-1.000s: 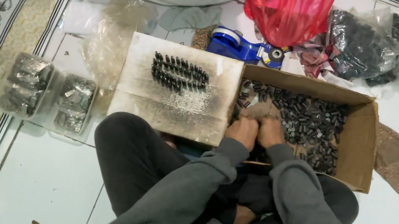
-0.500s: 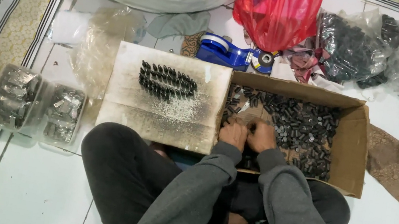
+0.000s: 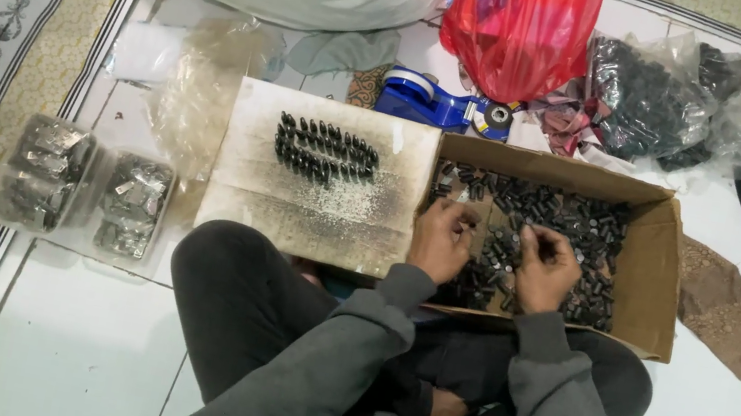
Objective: The person sits on the floor and repeatedly picks small dark metal pieces from a cardboard box, joins them by hand, and places the assembled pairs onto a white board. The process continues throughout the clip with no other tools used.
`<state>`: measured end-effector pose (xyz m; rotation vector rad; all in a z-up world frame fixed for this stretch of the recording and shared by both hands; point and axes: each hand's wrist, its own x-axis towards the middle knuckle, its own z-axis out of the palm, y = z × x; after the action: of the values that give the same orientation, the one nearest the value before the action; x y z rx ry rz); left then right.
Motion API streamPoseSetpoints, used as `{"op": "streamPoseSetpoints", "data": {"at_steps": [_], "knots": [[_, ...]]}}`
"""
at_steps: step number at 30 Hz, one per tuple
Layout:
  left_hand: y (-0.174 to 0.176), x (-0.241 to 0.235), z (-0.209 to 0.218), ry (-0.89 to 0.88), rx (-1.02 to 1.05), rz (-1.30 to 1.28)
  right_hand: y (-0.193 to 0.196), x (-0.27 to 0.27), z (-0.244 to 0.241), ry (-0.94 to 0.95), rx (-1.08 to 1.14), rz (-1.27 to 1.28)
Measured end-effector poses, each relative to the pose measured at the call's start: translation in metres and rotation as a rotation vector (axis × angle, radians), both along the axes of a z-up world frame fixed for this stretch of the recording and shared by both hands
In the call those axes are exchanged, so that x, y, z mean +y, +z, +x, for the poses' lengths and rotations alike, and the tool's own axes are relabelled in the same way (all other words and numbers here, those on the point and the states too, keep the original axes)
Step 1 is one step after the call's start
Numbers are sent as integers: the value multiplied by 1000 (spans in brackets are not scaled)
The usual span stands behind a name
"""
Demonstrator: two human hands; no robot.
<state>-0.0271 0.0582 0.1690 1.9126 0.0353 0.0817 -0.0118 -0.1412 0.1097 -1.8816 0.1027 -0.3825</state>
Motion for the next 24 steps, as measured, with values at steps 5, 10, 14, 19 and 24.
{"op": "streamPoseSetpoints", "data": {"at_steps": [5,10,14,19,24], "knots": [[3,34,-11,12,61,-554,76,51,-29,34,-20,193],[24,51,-36,146,157,-995,94,83,-38,149,-18,257],[7,52,-44,184,172,-1301,117,112,-49,256,-26,284],[16,66,-55,186,146,-1166,141,139,-60,299,3,276],[27,80,-57,194,184,-989,126,137,-57,329,9,239]]}}
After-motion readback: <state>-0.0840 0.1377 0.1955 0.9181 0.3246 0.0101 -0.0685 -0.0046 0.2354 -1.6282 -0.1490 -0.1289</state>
